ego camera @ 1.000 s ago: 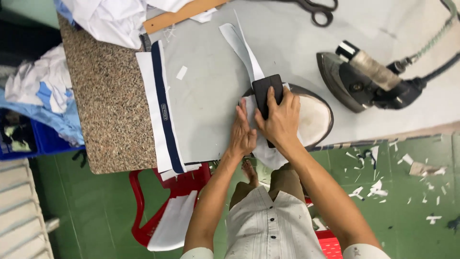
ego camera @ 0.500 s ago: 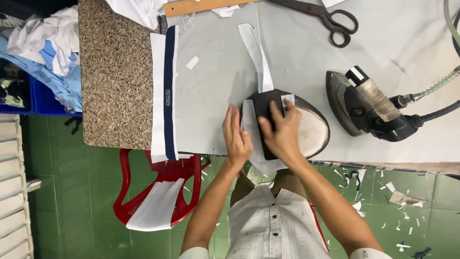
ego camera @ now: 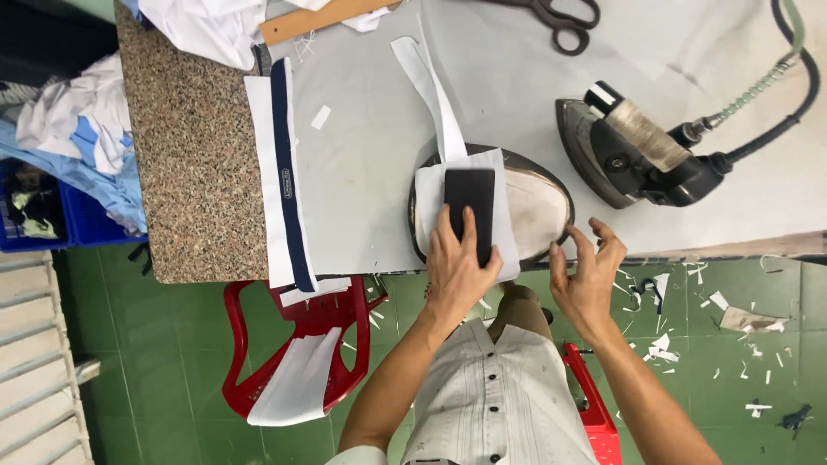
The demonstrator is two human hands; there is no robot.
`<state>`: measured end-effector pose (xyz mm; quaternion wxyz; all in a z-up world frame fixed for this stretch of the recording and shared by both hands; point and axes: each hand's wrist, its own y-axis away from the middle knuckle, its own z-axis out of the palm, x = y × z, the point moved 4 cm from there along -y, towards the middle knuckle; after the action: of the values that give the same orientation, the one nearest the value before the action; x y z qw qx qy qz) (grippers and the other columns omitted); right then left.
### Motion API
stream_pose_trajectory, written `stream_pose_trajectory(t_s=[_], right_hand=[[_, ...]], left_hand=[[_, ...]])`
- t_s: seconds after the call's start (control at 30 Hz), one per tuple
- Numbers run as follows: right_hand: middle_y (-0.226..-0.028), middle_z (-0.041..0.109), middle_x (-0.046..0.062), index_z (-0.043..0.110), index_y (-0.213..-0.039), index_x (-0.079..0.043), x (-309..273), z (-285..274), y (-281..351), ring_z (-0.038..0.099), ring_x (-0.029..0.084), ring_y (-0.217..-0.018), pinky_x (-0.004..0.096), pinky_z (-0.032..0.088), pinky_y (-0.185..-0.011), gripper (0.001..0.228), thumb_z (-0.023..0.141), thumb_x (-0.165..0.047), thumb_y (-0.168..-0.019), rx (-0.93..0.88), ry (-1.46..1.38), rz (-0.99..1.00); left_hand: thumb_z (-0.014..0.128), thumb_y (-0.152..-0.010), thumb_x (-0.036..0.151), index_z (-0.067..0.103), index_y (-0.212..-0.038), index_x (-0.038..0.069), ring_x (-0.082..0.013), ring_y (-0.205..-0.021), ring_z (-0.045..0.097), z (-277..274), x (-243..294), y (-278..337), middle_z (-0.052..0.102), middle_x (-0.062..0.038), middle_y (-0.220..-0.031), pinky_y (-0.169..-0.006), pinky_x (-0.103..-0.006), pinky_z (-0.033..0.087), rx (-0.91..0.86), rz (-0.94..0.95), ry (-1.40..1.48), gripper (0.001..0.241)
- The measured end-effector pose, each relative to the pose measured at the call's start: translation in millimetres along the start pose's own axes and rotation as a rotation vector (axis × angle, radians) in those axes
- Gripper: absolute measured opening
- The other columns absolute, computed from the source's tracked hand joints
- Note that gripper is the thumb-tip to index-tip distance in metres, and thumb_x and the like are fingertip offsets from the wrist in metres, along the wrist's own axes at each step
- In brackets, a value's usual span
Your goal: Ironing small fabric components, likely shirt collars or cuffs, on a specialized workstation.
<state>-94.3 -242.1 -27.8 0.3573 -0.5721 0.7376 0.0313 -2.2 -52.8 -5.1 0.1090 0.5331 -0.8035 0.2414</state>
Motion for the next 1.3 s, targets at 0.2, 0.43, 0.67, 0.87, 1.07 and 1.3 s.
stream_pose_trajectory(t_s=[0.2,0.43,0.67,0.87,1.07,1.3], right_hand=[[-0.128,0.053,0.022,0.065,-0.124,-0.006,15.4,6.4,34.4,0.054,0.042,-0.116,0.049,0.043,-0.097,0.034,0.076,-0.015,-0.093,-0.040,0.050,-0.075],[-0.121,0.059,0.017,0.068,-0.120,-0.012,18.8,18.7,51.0,0.059,0.037,-0.110,0.046,0.046,-0.092,0.034,0.075,-0.021,-0.088,-0.106,0.103,-0.266],[-0.117,0.061,0.014,0.067,-0.117,-0.012,10.7,6.1,46.5,0.060,0.035,-0.103,0.042,0.046,-0.083,0.031,0.074,-0.018,-0.088,-0.117,0.119,-0.374],[-0.112,0.065,0.014,0.070,-0.118,-0.012,-9.0,12.3,36.2,0.063,0.032,-0.097,0.044,0.050,-0.084,0.033,0.075,-0.022,-0.087,-0.138,0.047,-0.484],[-0.104,0.061,0.011,0.070,-0.107,-0.012,-26.6,32.0,11.9,0.059,0.028,-0.090,0.039,0.050,-0.082,0.015,0.067,-0.018,-0.094,-0.247,0.042,-0.720],[-0.071,0.068,0.020,0.071,-0.076,0.003,-45.4,30.2,-129.3,0.065,0.038,-0.062,0.050,0.052,-0.062,0.008,0.073,-0.002,-0.082,-0.548,-0.112,-0.527]], left_hand=[[0.074,-0.070,0.029,0.067,-0.128,-0.002,-0.0420,-0.092,0.062,-20.5,-3.3,39.7,0.053,-0.037,-0.132,-0.074,-0.0446,0.051,0.031,0.237,-0.013,0.066],[0.076,-0.068,0.025,0.062,-0.135,0.000,-0.0428,-0.097,0.062,-25.1,-14.5,63.5,0.053,-0.036,-0.133,-0.077,-0.0455,0.055,-0.004,0.337,0.029,0.073],[0.078,-0.069,0.023,0.061,-0.138,0.004,-0.0502,-0.106,0.061,-18.8,-45.2,74.1,0.050,-0.037,-0.136,-0.084,-0.0524,0.054,-0.055,0.270,0.111,0.074],[0.079,-0.071,0.020,0.042,-0.156,0.019,-0.0571,-0.119,0.056,-35.0,-130.7,53.2,0.045,-0.039,-0.141,-0.094,-0.0575,0.051,-0.051,0.086,0.115,0.093],[0.074,-0.080,0.028,0.064,-0.141,0.006,-0.0463,-0.122,0.053,-52.1,-209.3,3.9,0.047,-0.034,-0.146,-0.104,-0.0543,0.044,-0.134,-0.131,-0.106,0.065],[0.074,-0.090,0.025,0.064,-0.136,0.005,-0.0442,-0.137,0.046,-63.5,-128.9,-9.1,0.046,-0.023,-0.154,-0.110,-0.0562,0.037,0.112,0.006,-0.009,0.051]])
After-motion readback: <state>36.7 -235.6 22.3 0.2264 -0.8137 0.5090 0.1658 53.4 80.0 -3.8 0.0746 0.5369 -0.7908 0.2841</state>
